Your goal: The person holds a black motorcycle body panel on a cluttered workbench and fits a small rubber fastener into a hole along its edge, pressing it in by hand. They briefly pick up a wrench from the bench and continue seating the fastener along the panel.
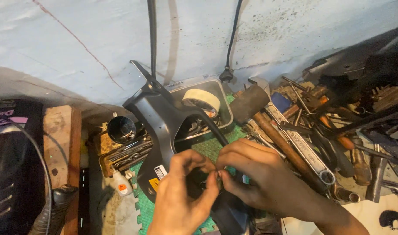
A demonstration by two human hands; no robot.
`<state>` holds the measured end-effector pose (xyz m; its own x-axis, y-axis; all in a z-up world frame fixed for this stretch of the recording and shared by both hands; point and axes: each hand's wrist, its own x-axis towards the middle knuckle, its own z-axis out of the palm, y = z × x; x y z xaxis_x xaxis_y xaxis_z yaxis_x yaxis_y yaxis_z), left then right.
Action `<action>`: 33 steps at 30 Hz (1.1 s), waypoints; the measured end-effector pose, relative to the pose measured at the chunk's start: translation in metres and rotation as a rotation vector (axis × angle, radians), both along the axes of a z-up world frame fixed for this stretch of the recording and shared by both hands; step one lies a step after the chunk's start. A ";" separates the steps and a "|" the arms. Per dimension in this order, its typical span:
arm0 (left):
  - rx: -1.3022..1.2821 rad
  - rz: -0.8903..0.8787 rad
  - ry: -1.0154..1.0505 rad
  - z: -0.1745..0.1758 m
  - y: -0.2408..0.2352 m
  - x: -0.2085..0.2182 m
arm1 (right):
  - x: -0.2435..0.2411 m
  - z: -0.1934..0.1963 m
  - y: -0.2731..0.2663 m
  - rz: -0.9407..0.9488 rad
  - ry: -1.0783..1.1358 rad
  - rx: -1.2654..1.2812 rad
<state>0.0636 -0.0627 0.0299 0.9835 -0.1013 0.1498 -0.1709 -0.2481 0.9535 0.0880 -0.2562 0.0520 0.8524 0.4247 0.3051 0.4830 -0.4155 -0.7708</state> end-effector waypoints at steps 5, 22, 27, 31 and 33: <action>0.247 -0.049 -0.230 -0.001 -0.003 -0.005 | -0.005 -0.004 -0.001 0.055 -0.022 -0.045; -0.679 0.166 0.236 -0.014 -0.024 -0.024 | -0.028 -0.048 0.012 -0.119 -0.477 -0.027; -0.723 0.157 0.195 -0.022 -0.019 -0.021 | -0.029 -0.050 0.011 -0.074 -0.534 -0.028; -0.785 0.087 0.345 -0.016 -0.012 -0.019 | -0.034 -0.044 0.006 -0.046 -0.541 -0.056; -0.819 0.044 0.368 -0.017 -0.010 -0.018 | -0.038 -0.043 0.000 -0.015 -0.542 -0.097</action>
<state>0.0458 -0.0728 0.0129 0.9841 -0.0622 -0.1664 0.1736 0.5346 0.8271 0.0496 -0.2564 0.0090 0.5904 0.4622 0.6617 0.7935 -0.4821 -0.3714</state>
